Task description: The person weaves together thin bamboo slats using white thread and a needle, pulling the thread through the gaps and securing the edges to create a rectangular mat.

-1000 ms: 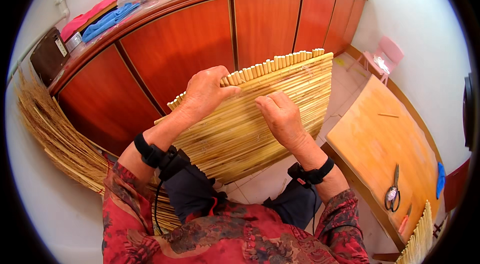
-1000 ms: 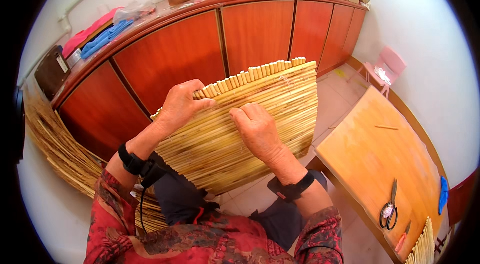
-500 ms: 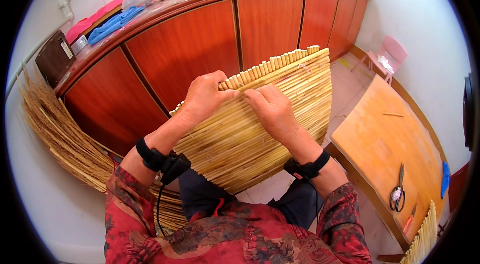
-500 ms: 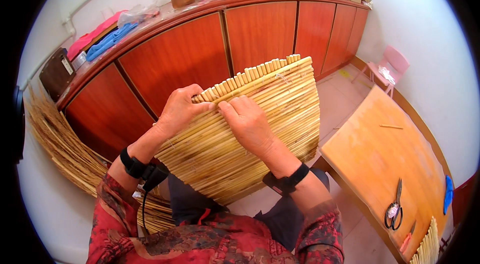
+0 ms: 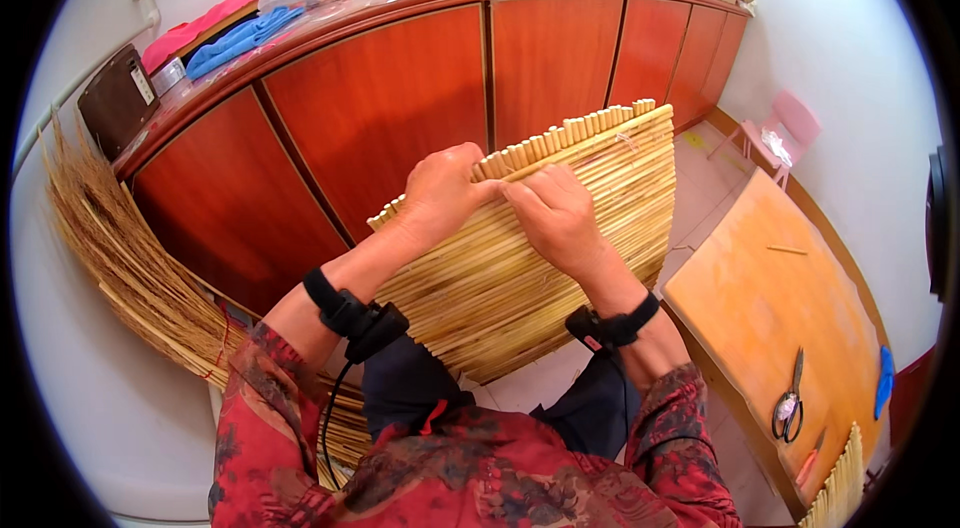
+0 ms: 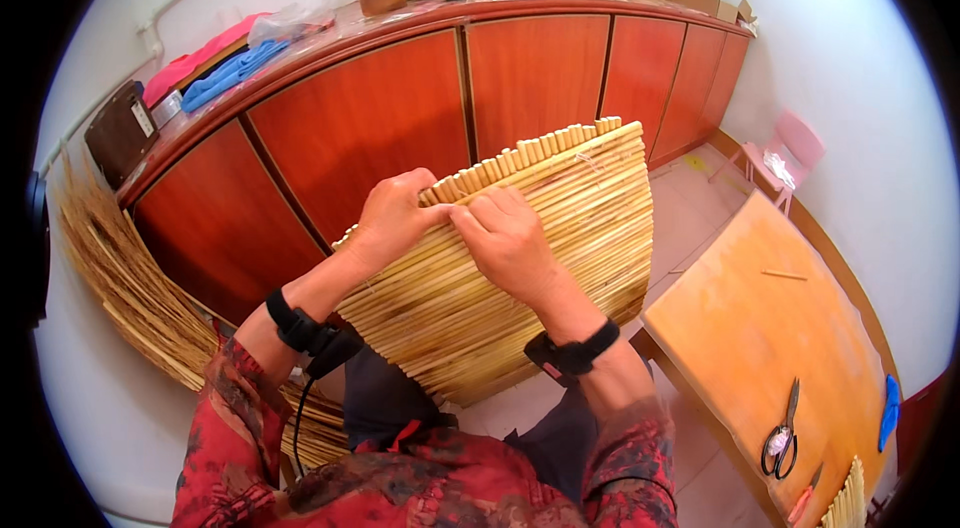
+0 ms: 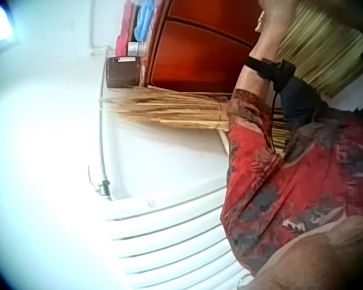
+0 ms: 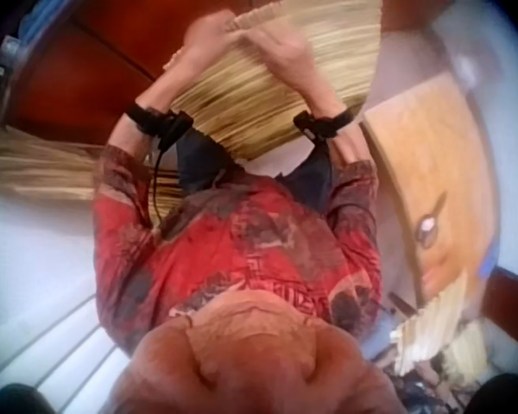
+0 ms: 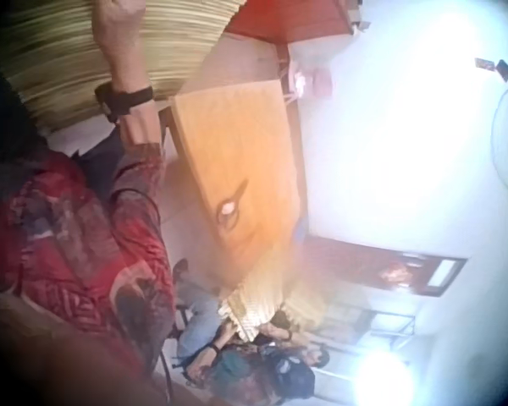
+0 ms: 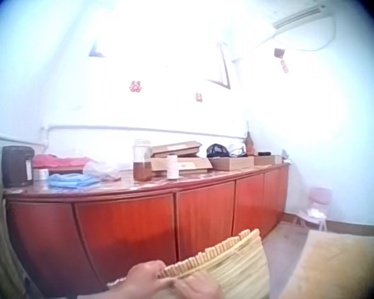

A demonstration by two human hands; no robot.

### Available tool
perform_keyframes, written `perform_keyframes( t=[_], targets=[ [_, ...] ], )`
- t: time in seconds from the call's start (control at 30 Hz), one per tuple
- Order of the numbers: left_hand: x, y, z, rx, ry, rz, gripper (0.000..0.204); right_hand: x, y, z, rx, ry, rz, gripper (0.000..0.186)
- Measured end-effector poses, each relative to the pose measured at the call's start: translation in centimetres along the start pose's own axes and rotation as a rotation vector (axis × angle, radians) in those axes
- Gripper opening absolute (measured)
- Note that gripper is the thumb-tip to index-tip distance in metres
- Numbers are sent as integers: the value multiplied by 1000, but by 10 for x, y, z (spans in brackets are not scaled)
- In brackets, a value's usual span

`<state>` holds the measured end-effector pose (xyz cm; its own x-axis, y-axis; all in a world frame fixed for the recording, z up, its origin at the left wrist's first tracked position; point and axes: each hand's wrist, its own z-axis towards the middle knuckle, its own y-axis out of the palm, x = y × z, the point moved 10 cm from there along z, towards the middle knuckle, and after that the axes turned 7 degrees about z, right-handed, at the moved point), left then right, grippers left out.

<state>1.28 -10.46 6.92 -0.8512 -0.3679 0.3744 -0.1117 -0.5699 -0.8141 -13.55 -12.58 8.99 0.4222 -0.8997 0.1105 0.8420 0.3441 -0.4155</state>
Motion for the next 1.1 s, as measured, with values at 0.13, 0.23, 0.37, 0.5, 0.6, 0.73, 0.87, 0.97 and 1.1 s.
perform_keyframes(
  t=[0.13,0.23,0.37,0.5,0.6,0.73,0.87,0.97,1.1],
  targets=[
    [-13,13,1,21,-50,104,35,13,-35,13,188,185,269,8],
    [-17,18,5,22,-44,70,35,75,-30,-35,644,764,1038,11],
    [-17,39,8,13,-66,111,37,65,2,-56,424,944,1385,15],
    [-41,46,-6,-18,-131,140,36,56,-56,-130,403,1389,1012,16],
    [-45,65,-8,-20,-162,95,36,41,-190,-211,690,1463,701,13],
    [-46,86,-9,-80,-128,123,35,20,-238,-240,863,1494,448,15],
    [-50,108,-26,-166,-181,136,34,14,-101,-230,497,1706,554,15],
    [-31,124,-34,-174,-100,97,34,26,-4,-224,355,1649,839,17],
    [-18,143,-52,-180,-44,137,35,60,64,-247,396,1623,781,16]
  ],
)
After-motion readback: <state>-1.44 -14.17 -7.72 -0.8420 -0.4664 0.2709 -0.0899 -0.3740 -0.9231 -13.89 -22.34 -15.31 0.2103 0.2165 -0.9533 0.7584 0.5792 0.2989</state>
